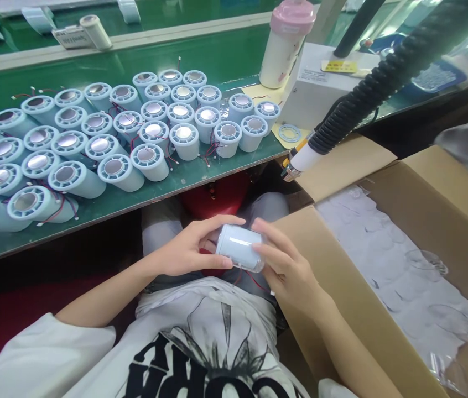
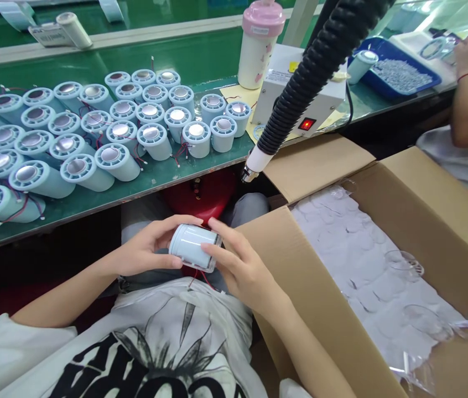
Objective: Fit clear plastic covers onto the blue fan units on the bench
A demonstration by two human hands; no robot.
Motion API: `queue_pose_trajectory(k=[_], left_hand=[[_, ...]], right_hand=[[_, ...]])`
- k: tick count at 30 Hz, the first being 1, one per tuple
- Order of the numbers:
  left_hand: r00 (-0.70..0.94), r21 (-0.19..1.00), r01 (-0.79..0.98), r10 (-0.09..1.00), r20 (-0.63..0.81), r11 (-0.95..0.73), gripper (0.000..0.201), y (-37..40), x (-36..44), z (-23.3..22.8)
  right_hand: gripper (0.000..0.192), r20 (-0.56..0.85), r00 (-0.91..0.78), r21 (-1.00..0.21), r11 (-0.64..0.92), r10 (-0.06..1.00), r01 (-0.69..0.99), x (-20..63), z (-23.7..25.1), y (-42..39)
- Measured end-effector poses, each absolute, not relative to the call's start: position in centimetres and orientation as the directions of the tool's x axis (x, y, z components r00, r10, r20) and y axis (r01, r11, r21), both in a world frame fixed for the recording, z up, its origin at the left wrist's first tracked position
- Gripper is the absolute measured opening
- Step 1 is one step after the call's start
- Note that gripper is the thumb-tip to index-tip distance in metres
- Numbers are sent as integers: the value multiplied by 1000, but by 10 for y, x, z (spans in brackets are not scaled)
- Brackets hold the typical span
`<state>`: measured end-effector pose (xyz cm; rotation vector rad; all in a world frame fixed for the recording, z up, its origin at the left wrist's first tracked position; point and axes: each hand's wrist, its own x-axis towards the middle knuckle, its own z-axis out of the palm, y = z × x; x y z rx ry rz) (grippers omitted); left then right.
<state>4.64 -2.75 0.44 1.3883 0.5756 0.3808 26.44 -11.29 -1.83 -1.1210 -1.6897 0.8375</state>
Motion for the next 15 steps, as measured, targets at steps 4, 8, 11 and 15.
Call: queue_pose_trajectory(k=[4, 8, 11, 15], left_hand=[[824, 999, 26, 567, -6, -27, 78, -25, 46, 4], [835, 999, 30, 549, -32, 12, 77, -25, 44, 7], [843, 985, 32, 524, -118, 171, 74, -28, 42, 6], [849, 966, 27, 505, -157, 255, 76, -32, 41, 0]], right_hand=[[54, 36, -220, -999, 38, 975, 5, 263, -17, -115], [52, -46, -215, -985, -81, 975, -154, 261, -16, -116], [48, 31, -191, -997, 18, 981, -69, 261, -17, -117], [44, -62, -187, -995, -76, 980, -69, 259, -16, -115]])
